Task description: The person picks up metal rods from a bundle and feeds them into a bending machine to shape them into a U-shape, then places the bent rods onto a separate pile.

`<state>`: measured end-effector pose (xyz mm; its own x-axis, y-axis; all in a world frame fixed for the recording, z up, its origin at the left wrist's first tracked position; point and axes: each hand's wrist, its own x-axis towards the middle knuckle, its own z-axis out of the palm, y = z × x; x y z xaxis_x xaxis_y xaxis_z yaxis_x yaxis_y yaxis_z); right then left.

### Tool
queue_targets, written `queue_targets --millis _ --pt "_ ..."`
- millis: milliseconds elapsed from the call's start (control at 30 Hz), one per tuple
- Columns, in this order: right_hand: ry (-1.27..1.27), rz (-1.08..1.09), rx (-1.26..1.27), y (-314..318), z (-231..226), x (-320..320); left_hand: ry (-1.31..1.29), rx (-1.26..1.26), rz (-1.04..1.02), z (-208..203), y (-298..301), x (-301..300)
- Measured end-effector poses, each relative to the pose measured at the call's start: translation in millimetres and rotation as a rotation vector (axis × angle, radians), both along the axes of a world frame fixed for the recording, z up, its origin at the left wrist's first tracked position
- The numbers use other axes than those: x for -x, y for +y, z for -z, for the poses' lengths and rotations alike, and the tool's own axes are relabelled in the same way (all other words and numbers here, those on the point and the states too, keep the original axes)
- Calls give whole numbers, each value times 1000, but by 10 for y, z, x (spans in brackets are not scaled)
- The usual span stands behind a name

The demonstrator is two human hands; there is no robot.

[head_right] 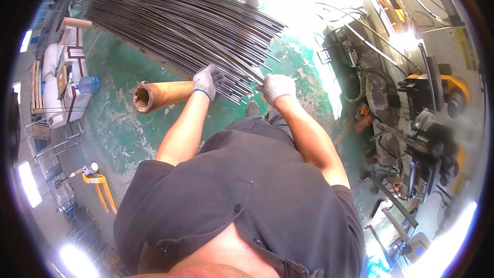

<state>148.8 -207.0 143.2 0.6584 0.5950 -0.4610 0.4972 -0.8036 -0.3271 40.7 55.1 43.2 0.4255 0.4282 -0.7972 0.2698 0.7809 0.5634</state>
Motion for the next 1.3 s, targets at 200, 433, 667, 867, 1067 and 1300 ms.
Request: queue_targets --millis 200,433,667,867,1067,1300 --pt "34 75 43 -185 -510 56 -58 13 -75 -215 100 -166" --pt "8 315 264 -2580 -692 1130 -450 333 -268 -231 418 -563" --pt "-475 611 275 -3813 -896 1930 -441 340 -156 -241 -6 -665" --pt "-727 638 227 -4323 -586 1521 -562 -78 289 -768 -889 -683" --pt "-699 970 334 -5885 -645 1582 -773 118 163 -1717 -1091 -1216" --pt "-405 2211 -1026 -6886 -75 1386 -959 320 357 -2770 -2826 -1951"
